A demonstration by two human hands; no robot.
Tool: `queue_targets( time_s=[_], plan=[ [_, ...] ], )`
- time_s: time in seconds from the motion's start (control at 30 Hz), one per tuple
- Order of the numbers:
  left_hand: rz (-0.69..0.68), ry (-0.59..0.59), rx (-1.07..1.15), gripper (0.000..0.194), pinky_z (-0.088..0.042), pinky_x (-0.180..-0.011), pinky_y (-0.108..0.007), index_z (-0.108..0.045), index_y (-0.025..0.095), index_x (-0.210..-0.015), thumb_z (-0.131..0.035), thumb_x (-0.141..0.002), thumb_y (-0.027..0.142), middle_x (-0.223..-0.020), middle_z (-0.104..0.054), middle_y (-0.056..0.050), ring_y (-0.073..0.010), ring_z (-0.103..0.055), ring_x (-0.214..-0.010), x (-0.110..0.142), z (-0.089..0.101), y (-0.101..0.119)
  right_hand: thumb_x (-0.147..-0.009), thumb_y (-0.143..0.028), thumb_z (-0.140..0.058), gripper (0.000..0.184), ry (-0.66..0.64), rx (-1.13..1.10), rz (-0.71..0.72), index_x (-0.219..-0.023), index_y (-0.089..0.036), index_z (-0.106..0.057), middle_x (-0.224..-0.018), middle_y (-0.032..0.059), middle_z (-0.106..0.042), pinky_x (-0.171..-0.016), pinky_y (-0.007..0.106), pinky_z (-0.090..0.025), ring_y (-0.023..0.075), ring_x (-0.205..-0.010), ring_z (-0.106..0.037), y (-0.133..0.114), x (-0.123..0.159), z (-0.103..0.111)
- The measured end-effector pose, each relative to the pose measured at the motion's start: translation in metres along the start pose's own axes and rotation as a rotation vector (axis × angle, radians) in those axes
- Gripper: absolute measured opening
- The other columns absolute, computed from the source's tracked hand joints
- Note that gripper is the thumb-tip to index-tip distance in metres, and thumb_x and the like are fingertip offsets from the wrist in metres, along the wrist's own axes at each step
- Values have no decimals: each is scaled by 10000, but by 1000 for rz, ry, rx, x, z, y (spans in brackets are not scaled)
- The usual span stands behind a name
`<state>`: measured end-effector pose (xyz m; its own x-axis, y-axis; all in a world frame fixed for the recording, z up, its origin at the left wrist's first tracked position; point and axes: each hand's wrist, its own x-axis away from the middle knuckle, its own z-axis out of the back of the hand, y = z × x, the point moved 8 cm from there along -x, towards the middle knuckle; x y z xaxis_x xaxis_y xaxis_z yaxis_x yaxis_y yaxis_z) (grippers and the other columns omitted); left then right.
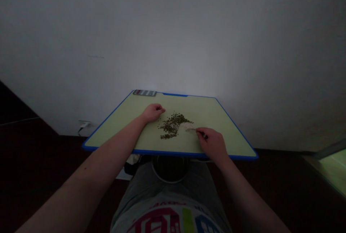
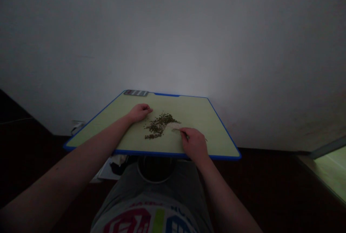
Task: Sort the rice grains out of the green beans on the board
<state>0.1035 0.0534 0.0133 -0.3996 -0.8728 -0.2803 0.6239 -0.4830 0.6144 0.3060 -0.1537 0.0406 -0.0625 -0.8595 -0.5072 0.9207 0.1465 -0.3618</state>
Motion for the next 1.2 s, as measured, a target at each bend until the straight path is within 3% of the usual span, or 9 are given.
queue_targets(
  time_s=[0.27, 0.5, 0.8, 1.0, 1.2],
  plan=[
    [-3, -5, 2, 349, -316, -525, -250, -564, 167, -618, -476, -703, 494, -532, -492, 21, -112, -431, -530, 0, 0, -1, -792, -231, -482, 221, -3, -28, 4, -921, -210, -661, -895, 37, -685, -740, 296, -452, 174, -773, -615, 0, -8, -6],
    [21, -4, -2, 352, -319, -525, -249, -580, 163, -642, -474, -706, 493, -546, -513, 18, -112, -438, -531, -1, -2, -3, -790, -231, -499, 211, -28, -105, 62, -919, -220, -665, -890, 25, -690, -726, 279, -461, 168, -784, -619, -17, -10, -10],
    [1, -4, -35, 353, -322, -537, -251, -590, 157, -642, -475, -708, 484, -568, -534, 7, -118, -449, -550, 0, 2, 3, -785, -237, -494, 211, 25, -99, 62, -911, -208, -661, -875, 42, -684, -729, 303, -464, 181, -791, -614, -16, 3, 5],
    [-8, -10, -28, 343, -312, -522, -246, -575, 159, -628, -471, -719, 473, -547, -512, 15, -111, -439, -535, 1, 3, 6, -795, -208, -483, 215, -16, -57, 111, -917, -191, -659, -880, 53, -682, -766, 307, -450, 185, -821, -606, -26, 4, -3],
    [-6, -10, -35, 343, -314, -522, -246, -581, 158, -631, -476, -716, 474, -546, -522, 12, -115, -449, -547, 1, 2, 5, -801, -208, -474, 224, 8, -6, 101, -932, -194, -654, -903, 54, -680, -774, 313, -449, 194, -837, -604, -20, -6, -9]
  ],
)
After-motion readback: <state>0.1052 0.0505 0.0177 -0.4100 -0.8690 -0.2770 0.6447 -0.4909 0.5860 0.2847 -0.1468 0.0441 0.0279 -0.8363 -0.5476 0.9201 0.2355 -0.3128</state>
